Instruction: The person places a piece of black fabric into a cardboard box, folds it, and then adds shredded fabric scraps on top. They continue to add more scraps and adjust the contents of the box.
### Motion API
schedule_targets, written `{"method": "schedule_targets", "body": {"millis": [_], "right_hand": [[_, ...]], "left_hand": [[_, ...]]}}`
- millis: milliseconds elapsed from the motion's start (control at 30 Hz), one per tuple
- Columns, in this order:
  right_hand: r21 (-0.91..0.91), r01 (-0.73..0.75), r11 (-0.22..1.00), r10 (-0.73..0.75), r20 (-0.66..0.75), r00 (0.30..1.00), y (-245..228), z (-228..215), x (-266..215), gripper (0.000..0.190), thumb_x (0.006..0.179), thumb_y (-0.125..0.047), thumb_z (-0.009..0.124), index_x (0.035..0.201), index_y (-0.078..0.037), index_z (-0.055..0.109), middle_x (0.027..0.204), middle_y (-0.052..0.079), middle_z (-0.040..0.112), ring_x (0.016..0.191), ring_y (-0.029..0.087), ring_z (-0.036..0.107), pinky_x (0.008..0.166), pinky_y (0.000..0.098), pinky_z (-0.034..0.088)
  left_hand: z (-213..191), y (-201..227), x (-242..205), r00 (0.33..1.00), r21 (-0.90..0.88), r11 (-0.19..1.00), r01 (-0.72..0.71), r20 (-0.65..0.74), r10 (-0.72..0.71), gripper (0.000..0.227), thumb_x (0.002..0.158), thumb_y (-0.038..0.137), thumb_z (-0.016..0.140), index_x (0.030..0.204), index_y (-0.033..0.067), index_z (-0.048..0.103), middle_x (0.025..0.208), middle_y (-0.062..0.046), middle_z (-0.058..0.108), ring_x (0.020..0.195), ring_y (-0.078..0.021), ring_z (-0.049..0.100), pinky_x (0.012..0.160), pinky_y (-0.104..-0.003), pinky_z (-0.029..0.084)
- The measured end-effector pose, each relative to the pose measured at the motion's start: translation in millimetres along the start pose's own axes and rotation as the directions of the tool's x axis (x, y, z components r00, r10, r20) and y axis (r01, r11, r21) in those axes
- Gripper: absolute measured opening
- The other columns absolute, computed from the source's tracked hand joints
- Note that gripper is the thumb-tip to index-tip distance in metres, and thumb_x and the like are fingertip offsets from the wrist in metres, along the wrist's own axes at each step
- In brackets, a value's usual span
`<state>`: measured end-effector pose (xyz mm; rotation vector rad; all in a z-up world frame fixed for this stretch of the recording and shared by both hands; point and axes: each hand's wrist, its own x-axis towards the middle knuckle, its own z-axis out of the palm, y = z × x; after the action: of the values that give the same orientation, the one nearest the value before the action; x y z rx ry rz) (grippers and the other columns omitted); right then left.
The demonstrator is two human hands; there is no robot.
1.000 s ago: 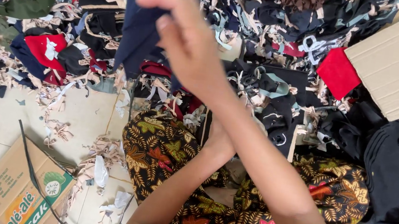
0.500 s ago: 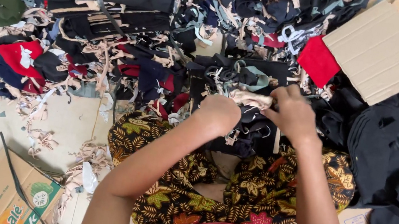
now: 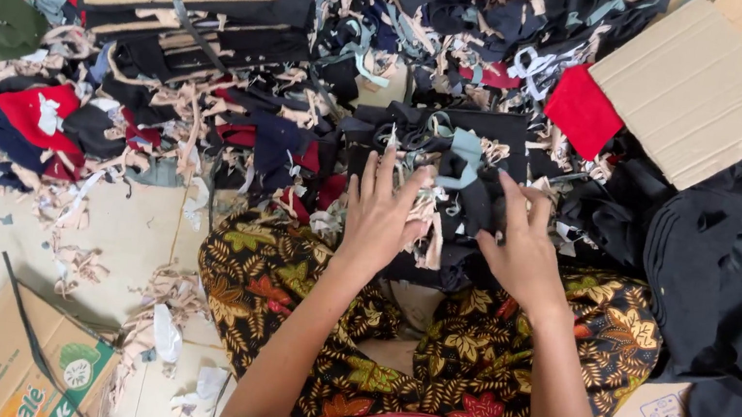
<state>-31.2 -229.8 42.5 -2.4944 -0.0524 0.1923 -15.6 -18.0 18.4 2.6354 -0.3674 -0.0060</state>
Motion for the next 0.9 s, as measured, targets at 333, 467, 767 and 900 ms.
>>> {"method": "schedule_targets", "body": {"millis": [333, 467, 767, 900], "right_hand": [[-0.244, 0.031, 0.969, -0.052, -0.077, 0.996, 82, 61, 86, 0.048, 0.086, -0.015, 0.07, 0.128, -0.039, 0.064, 0.125, 0.002, 0.058, 0.098, 0.041, 0.071, 0.089, 0.0519, 0.059], [0.062, 0.207, 0.976, -0.179, -0.301, 0.937, 66, 37, 91, 0.047, 0.081, 0.003, 0.071, 0.118, -0.026, 0.07, 0.118, 0.004, 0.065, 0.113, 0.035, 0.066, 0.096, 0.0468, 0.054], [0.017, 0.222, 0.975, -0.223, 0.114, 0.968, 5, -24, 72, 0.052, 0.085, -0.024, 0.065, 0.137, -0.013, 0.063, 0.145, 0.018, 0.053, 0.126, 0.05, 0.055, 0.105, 0.0599, 0.046], [-0.212, 0.05, 0.976, -0.063, -0.054, 0.997, 0, -16, 97, 0.048, 0.096, -0.063, 0.063, 0.127, -0.028, 0.07, 0.131, 0.005, 0.054, 0.114, 0.043, 0.064, 0.097, 0.0557, 0.053]], "left_hand": [[37, -34, 17, 0.984, -0.03, 0.999, -0.044, -0.175, 0.038, 0.042, 0.089, -0.008, 0.061, 0.128, 0.0062, 0.058, 0.126, -0.017, 0.051, 0.11, -0.0392, 0.064, 0.071, -0.042, 0.065], [30, -31, 25, 0.975, -0.243, 0.968, 0.061, -0.195, -0.11, 0.045, 0.088, -0.012, 0.058, 0.129, 0.005, 0.059, 0.127, -0.018, 0.051, 0.112, -0.0424, 0.062, 0.072, -0.044, 0.065], [41, -33, 71, 0.977, 0.026, 0.994, 0.109, -0.189, -0.102, 0.043, 0.094, 0.035, 0.068, 0.129, 0.011, 0.063, 0.141, -0.015, 0.042, 0.134, -0.0395, 0.039, 0.102, -0.067, 0.036], [64, -54, 101, 0.971, 0.104, 0.971, 0.214, -0.135, -0.2, 0.02, 0.089, 0.029, 0.072, 0.101, 0.0194, 0.06, 0.108, 0.001, 0.053, 0.109, -0.0247, 0.052, 0.094, -0.052, 0.043]]}}
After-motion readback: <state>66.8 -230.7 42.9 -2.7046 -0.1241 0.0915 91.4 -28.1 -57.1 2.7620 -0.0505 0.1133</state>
